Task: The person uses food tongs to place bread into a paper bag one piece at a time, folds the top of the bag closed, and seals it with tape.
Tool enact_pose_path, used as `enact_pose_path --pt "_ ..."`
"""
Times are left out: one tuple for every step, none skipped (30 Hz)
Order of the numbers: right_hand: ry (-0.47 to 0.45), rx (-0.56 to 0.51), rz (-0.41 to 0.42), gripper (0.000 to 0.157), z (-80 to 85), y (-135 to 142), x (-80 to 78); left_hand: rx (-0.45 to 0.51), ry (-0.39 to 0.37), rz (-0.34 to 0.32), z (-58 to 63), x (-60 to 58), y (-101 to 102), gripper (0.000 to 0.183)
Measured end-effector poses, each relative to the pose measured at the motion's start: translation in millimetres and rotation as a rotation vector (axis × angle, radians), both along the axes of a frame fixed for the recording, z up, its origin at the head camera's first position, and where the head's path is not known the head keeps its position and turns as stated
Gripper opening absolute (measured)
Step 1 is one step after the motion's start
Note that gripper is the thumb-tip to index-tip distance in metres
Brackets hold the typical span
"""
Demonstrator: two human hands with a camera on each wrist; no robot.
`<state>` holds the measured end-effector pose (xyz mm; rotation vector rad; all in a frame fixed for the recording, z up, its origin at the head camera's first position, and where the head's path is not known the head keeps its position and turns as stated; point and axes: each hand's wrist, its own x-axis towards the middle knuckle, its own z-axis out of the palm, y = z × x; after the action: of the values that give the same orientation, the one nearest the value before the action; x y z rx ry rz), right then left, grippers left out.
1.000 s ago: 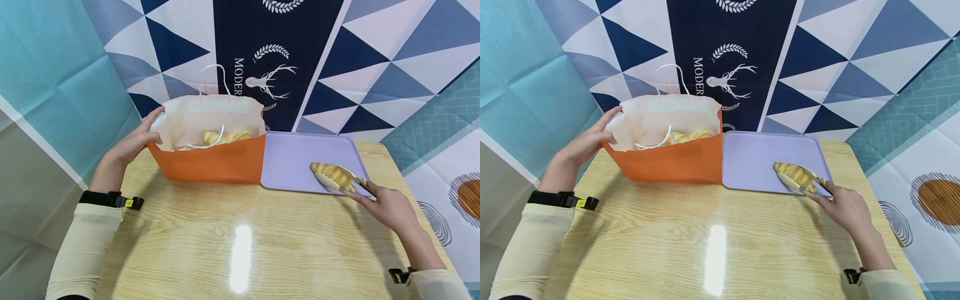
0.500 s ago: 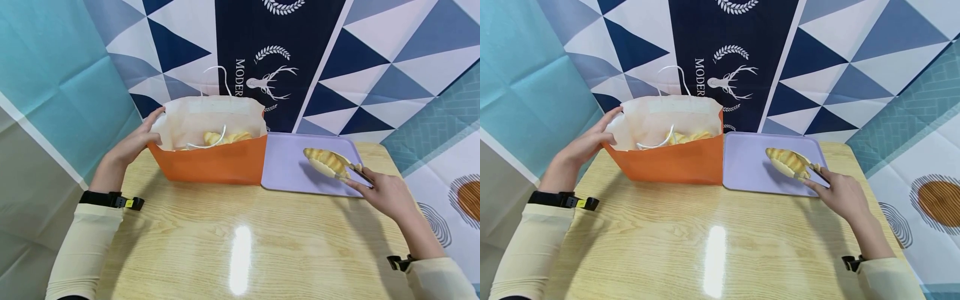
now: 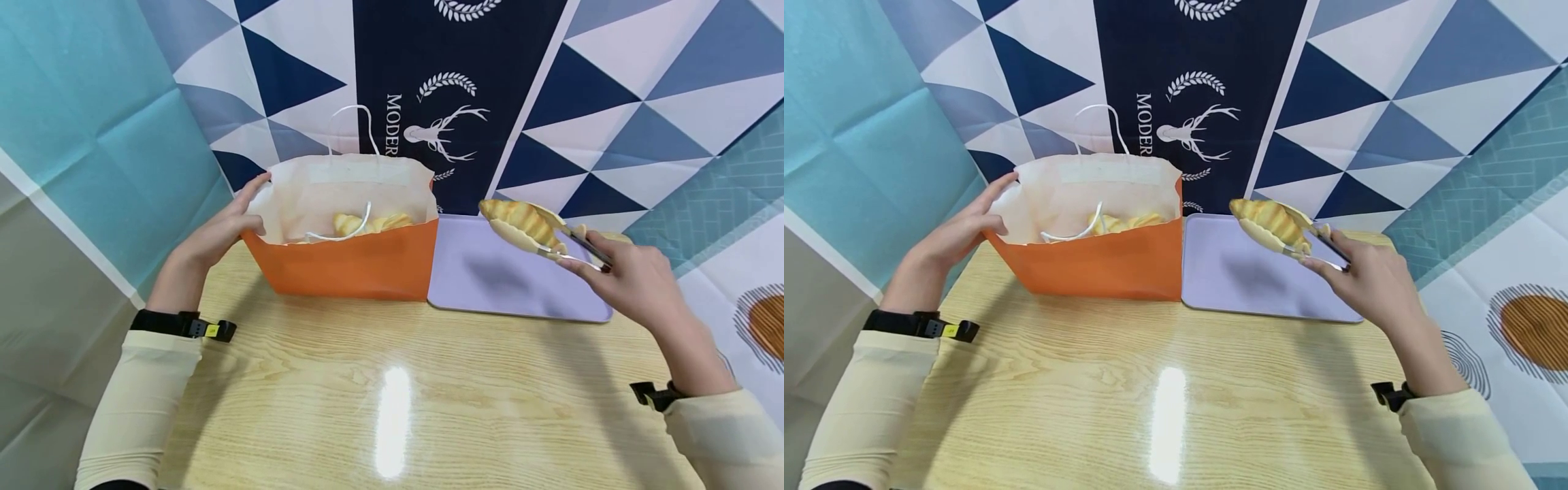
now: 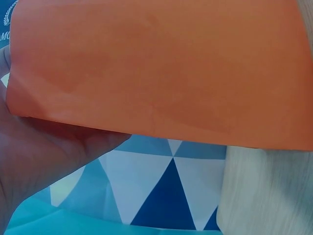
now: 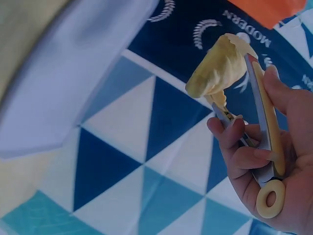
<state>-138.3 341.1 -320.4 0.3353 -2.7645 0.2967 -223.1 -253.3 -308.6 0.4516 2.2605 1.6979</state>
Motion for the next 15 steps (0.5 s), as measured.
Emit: enact_pose_path --pt "0.009 0.0 0.008 0.069 3.9 -2.9 -0.9 0.001 -0.001 0.001 0.0 0.0 0.0 0.092" --pt "0.019 0.005 0.013 0.068 7.8 -5.9 -1.8 0.002 -0.003 0.0 0.0 0.1 0.1 0.092" --pt "0.03 0.006 0.021 0.068 11.8 -9.1 -2.7 0.003 -0.005 0.001 0.0 0.1 0.0 0.092" --pt "0.04 0.005 0.028 0.067 15.8 -12.1 -3.5 0.002 -0.006 0.002 0.0 0.1 0.0 0.092" --pt "0.049 0.005 0.037 0.066 19.9 -15.4 -4.2 0.0 -0.007 0.003 0.1 0.1 -0.1 0.092" --pt "0.055 0.01 0.043 0.066 23.9 -18.6 -5.0 -0.002 -0.007 0.004 0.1 0.2 -0.2 0.092" --pt "0.063 0.013 0.052 0.065 27.6 -21.7 -5.6 -0.003 -0.007 0.006 0.2 0.2 -0.2 0.092" --pt "0.07 0.015 0.059 0.065 31.3 -24.9 -6.3 -0.005 -0.007 0.006 0.1 0.1 -0.4 0.092" --pt "0.078 0.014 0.07 0.064 34.7 -28.1 -6.9 -0.006 -0.006 0.007 0.0 0.0 -0.6 0.092" --pt "0.085 0.013 0.078 0.063 37.8 -31.1 -7.4 -0.006 -0.006 0.007 -0.1 -0.2 -0.8 0.092" --pt "0.094 0.015 0.088 0.062 40.8 -34.3 -7.9 -0.005 -0.005 0.006 -0.1 -0.2 -0.8 0.092" --pt "0.101 0.015 0.095 0.061 43.4 -37.3 -8.5 -0.004 -0.005 0.004 -0.2 -0.5 -0.9 0.092" --pt "0.112 0.013 0.105 0.06 46.0 -40.6 -9.1 -0.003 -0.005 0.002 -0.3 -0.8 -1.0 0.092" --pt "0.118 0.011 0.113 0.06 48.7 -44.2 -9.8 -0.001 -0.005 0.002 -0.6 -1.2 -1.2 0.092" --pt "0.122 0.01 0.121 0.06 51.1 -47.9 -10.4 -0.001 -0.005 0.002 -0.7 -1.3 -1.3 0.092"
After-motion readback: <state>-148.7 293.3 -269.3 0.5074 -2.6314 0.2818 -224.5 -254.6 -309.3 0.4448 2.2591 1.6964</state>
